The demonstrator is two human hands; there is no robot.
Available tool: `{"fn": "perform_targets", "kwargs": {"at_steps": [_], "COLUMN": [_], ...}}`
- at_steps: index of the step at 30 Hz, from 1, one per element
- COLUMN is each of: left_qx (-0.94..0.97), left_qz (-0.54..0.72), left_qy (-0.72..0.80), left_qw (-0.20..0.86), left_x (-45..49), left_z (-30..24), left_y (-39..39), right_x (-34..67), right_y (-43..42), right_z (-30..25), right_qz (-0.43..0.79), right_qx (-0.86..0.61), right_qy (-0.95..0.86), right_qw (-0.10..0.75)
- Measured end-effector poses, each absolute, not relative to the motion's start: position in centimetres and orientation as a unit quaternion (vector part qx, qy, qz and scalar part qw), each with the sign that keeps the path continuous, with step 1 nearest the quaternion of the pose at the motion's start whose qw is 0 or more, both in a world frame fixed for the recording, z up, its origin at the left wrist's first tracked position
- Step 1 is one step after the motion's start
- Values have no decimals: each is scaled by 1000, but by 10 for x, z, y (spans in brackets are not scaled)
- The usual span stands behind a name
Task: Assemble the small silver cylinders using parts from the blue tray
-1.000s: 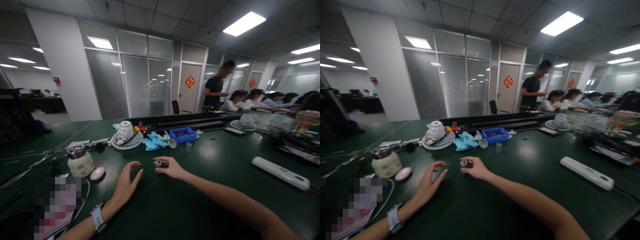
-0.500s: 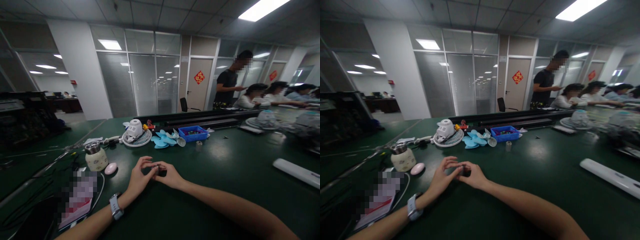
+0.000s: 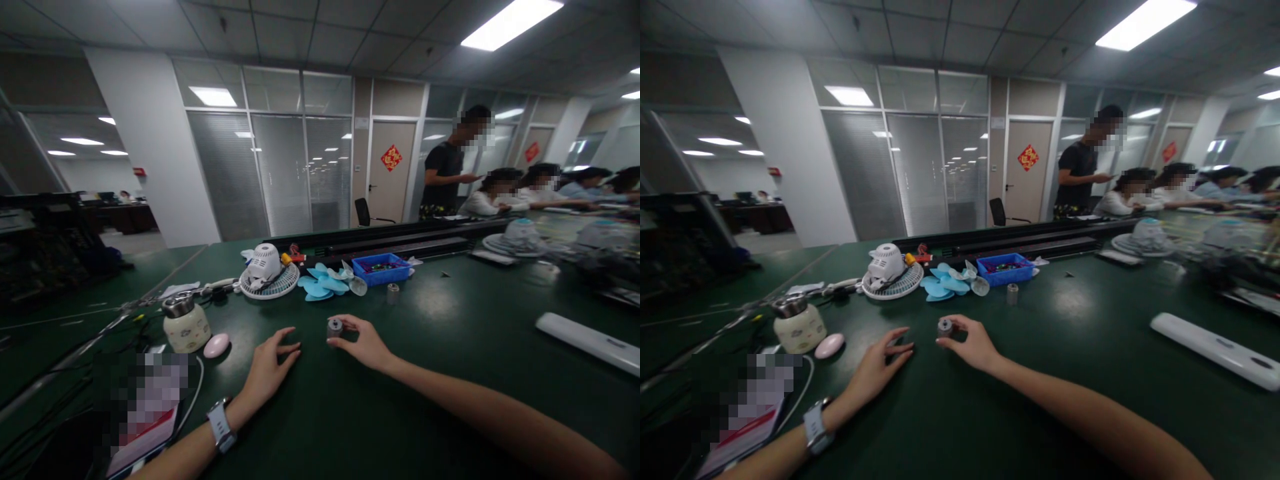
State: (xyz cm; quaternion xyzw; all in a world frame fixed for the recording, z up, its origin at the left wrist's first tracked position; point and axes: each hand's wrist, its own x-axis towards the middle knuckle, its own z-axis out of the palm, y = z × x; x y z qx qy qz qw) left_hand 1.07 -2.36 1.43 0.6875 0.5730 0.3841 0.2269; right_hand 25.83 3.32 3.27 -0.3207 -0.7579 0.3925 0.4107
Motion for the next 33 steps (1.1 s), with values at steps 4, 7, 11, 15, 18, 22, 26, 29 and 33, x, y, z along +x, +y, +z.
{"fn": "perform_targets", "kwargs": {"at_steps": [4,7,11,15,18,22,26,29,33], "left_qx": [677,676,673,667,649,593,558,553,551], "left_qz": [392,385,385,386,403,449,482,501,509], "left_qy": [581,587,587,592,607,635,640,632,629], "left_qw": [224,226,231,238,220,210,216,210,205], "left_x": [11,10,10,11,11,10,9,10,11], "left_z": [14,13,12,13,14,13,10,8,6], "left_y": [-21,-19,-18,-19,-18,-17,-15,-14,-12], "right_x": [339,393,431,439,432,392,314,256,206], "right_y": [63,91,119,125,114,79,42,30,35], "right_z": [28,15,-1,-7,-1,23,42,41,27], "right_qz": [289,215,190,201,83,-113,-24,67,104], "right_qx": [-426,-519,-574,-563,-580,-526,-364,-295,-293], "right_qy": [-723,-664,-627,-637,-639,-672,-848,-906,-913], "right_qw": [461,494,492,486,498,509,384,297,263]}}
